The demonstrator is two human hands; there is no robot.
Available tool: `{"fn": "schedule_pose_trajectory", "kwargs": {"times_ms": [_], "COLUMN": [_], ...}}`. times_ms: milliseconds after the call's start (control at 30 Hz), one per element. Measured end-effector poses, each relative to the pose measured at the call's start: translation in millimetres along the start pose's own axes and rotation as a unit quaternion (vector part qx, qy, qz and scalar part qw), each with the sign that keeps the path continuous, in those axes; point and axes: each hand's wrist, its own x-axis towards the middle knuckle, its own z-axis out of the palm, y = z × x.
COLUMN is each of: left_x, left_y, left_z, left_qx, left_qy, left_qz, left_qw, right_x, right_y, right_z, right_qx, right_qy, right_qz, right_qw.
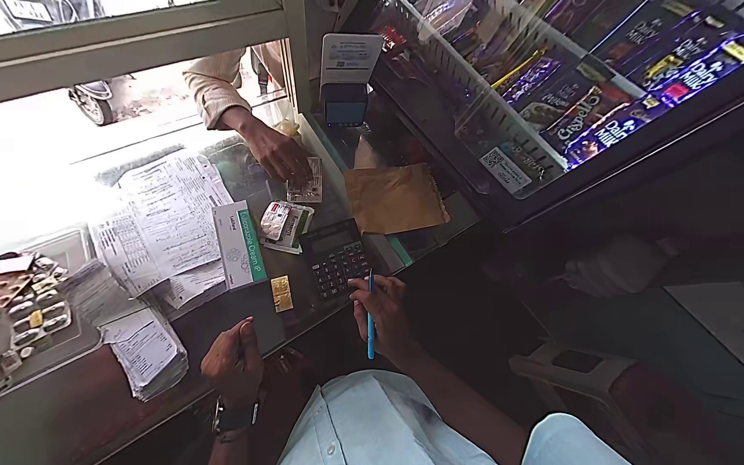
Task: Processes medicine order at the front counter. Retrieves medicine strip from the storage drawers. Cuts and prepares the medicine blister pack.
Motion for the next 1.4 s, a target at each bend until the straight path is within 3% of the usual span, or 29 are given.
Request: {"fn": "schedule_pose_trajectory", "kwargs": {"times_ms": [333,767,933,1100,1400], "left_x": [0,0,1,2,0], "left_y": [0,-1,0,0,-1], "left_z": [0,1,0,0,1], "left_qx": [0.005,0.003,0.003,0.000,-0.001], "left_qy": [0.003,-0.002,-0.001,0.002,0.006], "left_qz": [0.003,0.007,0.011,0.008,0.009], "left_qw": [1.000,1.000,1.000,1.000,1.000], "right_x": [-5,1,5,10,23], "right_y": [7,-1,-20,-11,-25], "right_z": [11,9,20,6,17], "right_qx": [-0.047,-0.007,-0.015,-0.029,-0.032], "right_qy": [-0.024,-0.044,-0.114,-0.070,-0.132], "right_qz": [-0.010,-0.027,-0.063,-0.021,-0.041], "right_qw": [0.999,0.999,0.991,0.997,0.990]}}
